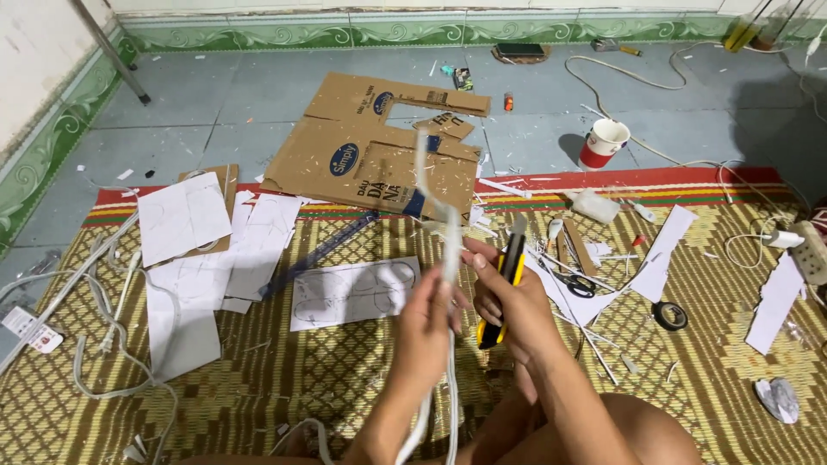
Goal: Cutting a long white plastic strip into smaller pieces using a utility knife on a floor mat.
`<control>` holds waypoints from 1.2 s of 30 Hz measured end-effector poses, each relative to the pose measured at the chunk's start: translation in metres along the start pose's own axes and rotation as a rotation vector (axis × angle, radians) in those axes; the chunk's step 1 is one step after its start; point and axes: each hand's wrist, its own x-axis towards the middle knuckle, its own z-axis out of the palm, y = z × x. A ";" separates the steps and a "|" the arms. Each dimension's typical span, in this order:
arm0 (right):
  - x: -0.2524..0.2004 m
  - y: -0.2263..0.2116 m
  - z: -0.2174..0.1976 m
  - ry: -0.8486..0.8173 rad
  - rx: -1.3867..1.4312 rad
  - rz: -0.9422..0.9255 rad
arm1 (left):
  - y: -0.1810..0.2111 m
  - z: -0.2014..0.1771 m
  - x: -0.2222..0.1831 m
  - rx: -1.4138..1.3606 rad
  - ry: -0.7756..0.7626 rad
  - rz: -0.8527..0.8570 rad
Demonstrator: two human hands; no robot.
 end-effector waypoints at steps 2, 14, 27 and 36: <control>-0.001 -0.004 0.003 -0.010 0.015 -0.009 | -0.007 0.003 -0.007 0.026 -0.025 0.066; -0.003 0.003 -0.003 -0.070 -0.021 -0.046 | -0.005 0.003 -0.014 0.347 -0.010 0.229; -0.009 0.005 -0.003 -0.104 -0.237 -0.218 | 0.001 -0.005 -0.016 0.172 -0.046 0.177; -0.001 -0.001 -0.009 0.120 -0.179 -0.296 | -0.023 -0.139 0.050 -0.294 0.079 -0.009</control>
